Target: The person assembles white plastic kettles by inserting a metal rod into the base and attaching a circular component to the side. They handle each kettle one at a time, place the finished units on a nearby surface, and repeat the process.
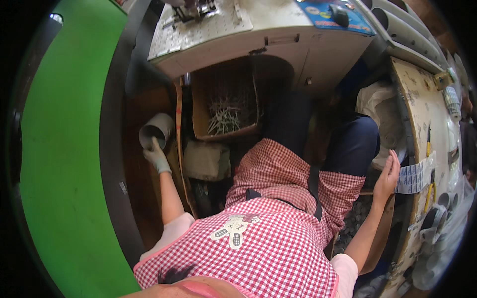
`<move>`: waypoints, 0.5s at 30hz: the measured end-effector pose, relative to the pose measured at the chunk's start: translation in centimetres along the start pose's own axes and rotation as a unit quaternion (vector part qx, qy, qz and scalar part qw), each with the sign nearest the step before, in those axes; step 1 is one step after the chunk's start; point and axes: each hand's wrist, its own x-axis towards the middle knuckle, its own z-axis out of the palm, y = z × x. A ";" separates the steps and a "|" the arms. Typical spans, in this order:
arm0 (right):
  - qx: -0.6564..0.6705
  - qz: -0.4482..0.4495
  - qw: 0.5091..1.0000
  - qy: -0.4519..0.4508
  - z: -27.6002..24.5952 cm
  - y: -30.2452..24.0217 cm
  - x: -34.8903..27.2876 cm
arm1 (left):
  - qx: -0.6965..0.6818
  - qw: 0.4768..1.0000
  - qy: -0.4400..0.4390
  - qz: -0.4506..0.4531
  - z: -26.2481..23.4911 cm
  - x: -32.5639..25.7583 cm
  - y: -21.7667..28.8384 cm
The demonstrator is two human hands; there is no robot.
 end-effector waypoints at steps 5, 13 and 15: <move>0.029 -0.046 0.998 -0.016 2.5 -5.0 1.6 | 0.113 0.974 -0.185 0.061 3.0 0.2 -1.2; 0.143 -0.054 0.986 -0.065 4.9 -11.2 1.2 | 0.049 0.964 -0.056 0.255 -3.0 -2.7 6.6; 0.266 0.011 0.951 -0.157 6.7 -12.7 0.7 | -0.189 0.953 -0.143 0.191 -5.1 -6.7 10.2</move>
